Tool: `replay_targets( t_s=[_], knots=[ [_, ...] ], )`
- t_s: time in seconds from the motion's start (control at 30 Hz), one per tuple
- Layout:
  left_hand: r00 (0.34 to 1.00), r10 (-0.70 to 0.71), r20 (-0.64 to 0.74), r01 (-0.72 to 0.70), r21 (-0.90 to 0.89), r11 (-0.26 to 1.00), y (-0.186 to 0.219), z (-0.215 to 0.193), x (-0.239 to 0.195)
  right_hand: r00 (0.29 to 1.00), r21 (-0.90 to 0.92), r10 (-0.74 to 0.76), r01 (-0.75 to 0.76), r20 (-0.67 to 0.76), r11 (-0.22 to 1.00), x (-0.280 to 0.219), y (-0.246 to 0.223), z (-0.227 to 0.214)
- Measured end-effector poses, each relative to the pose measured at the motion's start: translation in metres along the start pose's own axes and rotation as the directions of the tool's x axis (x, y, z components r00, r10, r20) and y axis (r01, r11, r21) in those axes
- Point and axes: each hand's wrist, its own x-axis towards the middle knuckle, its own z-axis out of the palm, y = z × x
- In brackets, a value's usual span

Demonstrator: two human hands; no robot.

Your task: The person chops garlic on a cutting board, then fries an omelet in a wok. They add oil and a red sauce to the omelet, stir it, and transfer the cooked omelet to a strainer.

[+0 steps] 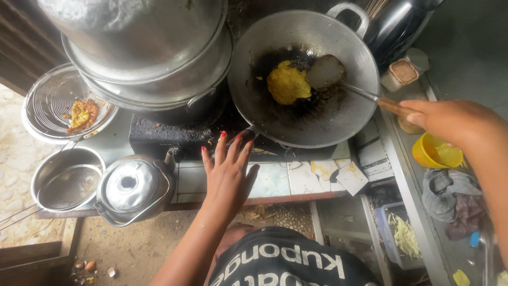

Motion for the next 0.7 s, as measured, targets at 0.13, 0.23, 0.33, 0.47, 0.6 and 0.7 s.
replay_targets(
  t_s=[0.13, 0.23, 0.33, 0.47, 0.6, 0.7],
  knots=[
    [1.0, -0.011, 0.006, 0.011, -0.001, 1.0, 0.0, 0.001, 0.005, 0.986, -0.217, -0.119, 0.092, -0.115, 0.972, 0.016, 0.013, 0.018],
    [1.0, -0.01, 0.011, 0.01, 0.011, 1.0, 0.0, 0.002, 0.003, 0.996, 0.03, 0.01, -0.012, 0.084, 0.999, 0.02, 0.008, 0.029],
    [1.0, -0.004, 0.002, 0.004, 0.013, 1.0, -0.001, 0.004, 0.005, 0.981, 0.201, 0.033, -0.072, 0.189, 0.977, 0.019, 0.004, 0.028],
    [1.0, -0.002, 0.006, 0.002, 0.01, 1.0, -0.001, 0.006, 0.003, 0.984, 0.102, 0.023, -0.042, 0.176, 0.994, 0.013, 0.004, 0.027],
    [0.999, 0.016, -0.04, -0.015, 0.014, 1.0, -0.001, 0.006, 0.002, 0.971, 0.218, 0.008, -0.062, 0.239, 0.974, 0.013, -0.001, 0.038],
    [1.0, -0.01, -0.009, 0.01, 0.023, 1.0, -0.002, 0.007, 0.004, 0.921, 0.39, -0.072, -0.091, 0.383, 0.916, 0.017, -0.002, 0.046]
  ],
)
